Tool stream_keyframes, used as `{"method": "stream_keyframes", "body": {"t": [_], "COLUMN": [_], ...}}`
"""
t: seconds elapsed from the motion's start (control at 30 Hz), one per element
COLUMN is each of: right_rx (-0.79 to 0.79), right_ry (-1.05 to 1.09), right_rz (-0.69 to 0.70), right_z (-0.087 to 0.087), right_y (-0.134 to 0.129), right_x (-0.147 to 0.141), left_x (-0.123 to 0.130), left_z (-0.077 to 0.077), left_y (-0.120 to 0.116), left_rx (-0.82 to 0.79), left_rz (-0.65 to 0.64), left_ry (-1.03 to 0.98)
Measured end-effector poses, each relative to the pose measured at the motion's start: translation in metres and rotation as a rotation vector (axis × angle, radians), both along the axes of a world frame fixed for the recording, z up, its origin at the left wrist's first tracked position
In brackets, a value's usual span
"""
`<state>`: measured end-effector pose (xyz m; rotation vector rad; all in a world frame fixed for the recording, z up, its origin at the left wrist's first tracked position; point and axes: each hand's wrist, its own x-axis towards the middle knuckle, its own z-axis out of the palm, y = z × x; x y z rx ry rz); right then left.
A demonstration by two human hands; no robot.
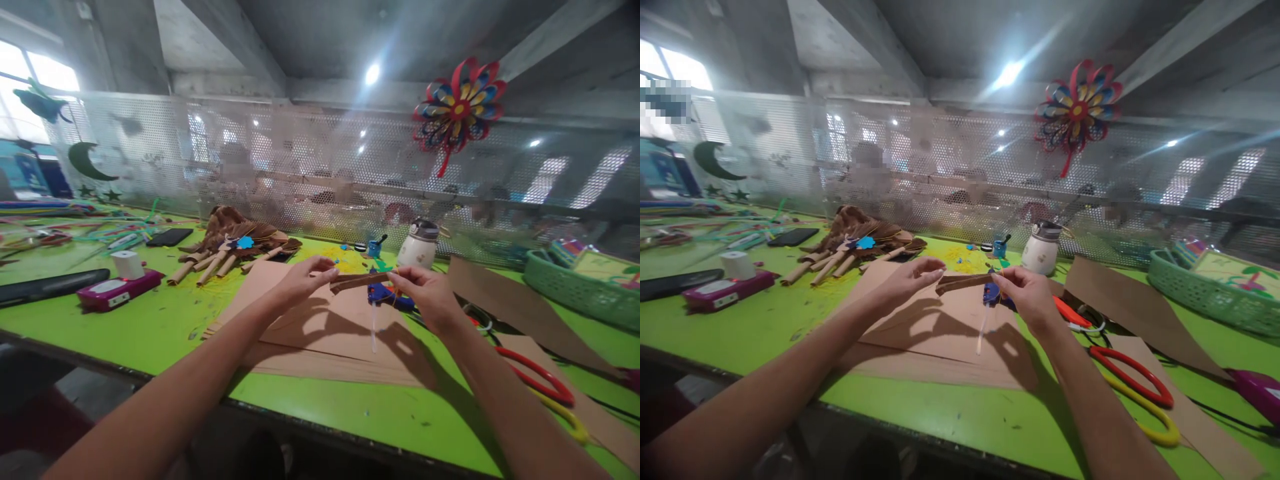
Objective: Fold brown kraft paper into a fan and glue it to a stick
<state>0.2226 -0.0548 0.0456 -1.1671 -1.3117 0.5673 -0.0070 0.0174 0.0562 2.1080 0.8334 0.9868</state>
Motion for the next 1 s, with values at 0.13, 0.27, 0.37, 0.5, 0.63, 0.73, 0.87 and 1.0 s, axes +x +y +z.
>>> {"method": "stream_keyframes", "body": {"t": [0.13, 0.27, 0.37, 0.5, 0.63, 0.73, 0.87, 1.0], "right_rx": [-0.025, -0.045, -0.041, -0.030, -0.051, -0.060, -0.017, 0.301], "right_ry": [-0.055, -0.077, -0.050, 0.044, 0.061, 0.072, 0.011, -0.239], "right_rz": [0.056, 0.061, 0.049, 0.063, 0.008, 0.048, 0.028, -0.365], "right_z": [-0.001, -0.003, -0.003, -0.005, -0.006, -0.008, -0.008, 0.000], "right_y": [-0.001, -0.001, -0.001, 0.000, 0.002, 0.003, 0.004, -0.003], "right_x": [-0.003, -0.009, -0.012, -0.011, -0.008, -0.010, -0.014, -0.011], "left_x": [-0.001, 0.001, 0.003, 0.004, 0.008, 0.010, 0.010, 0.009], "left_z": [0.000, -0.005, -0.007, -0.006, -0.012, -0.019, -0.023, -0.020], "left_y": [0.002, 0.001, -0.001, -0.004, -0.003, -0.002, -0.007, -0.007], "left_rx": [0.003, -0.036, 0.030, -0.025, -0.150, -0.312, -0.515, -0.580], "left_rz": [-0.033, -0.211, -0.219, -0.301, -0.348, -0.392, -0.482, -0.450], "left_ry": [-0.028, 0.128, 0.174, 0.141, 0.105, 0.036, 0.027, -0.106]}}
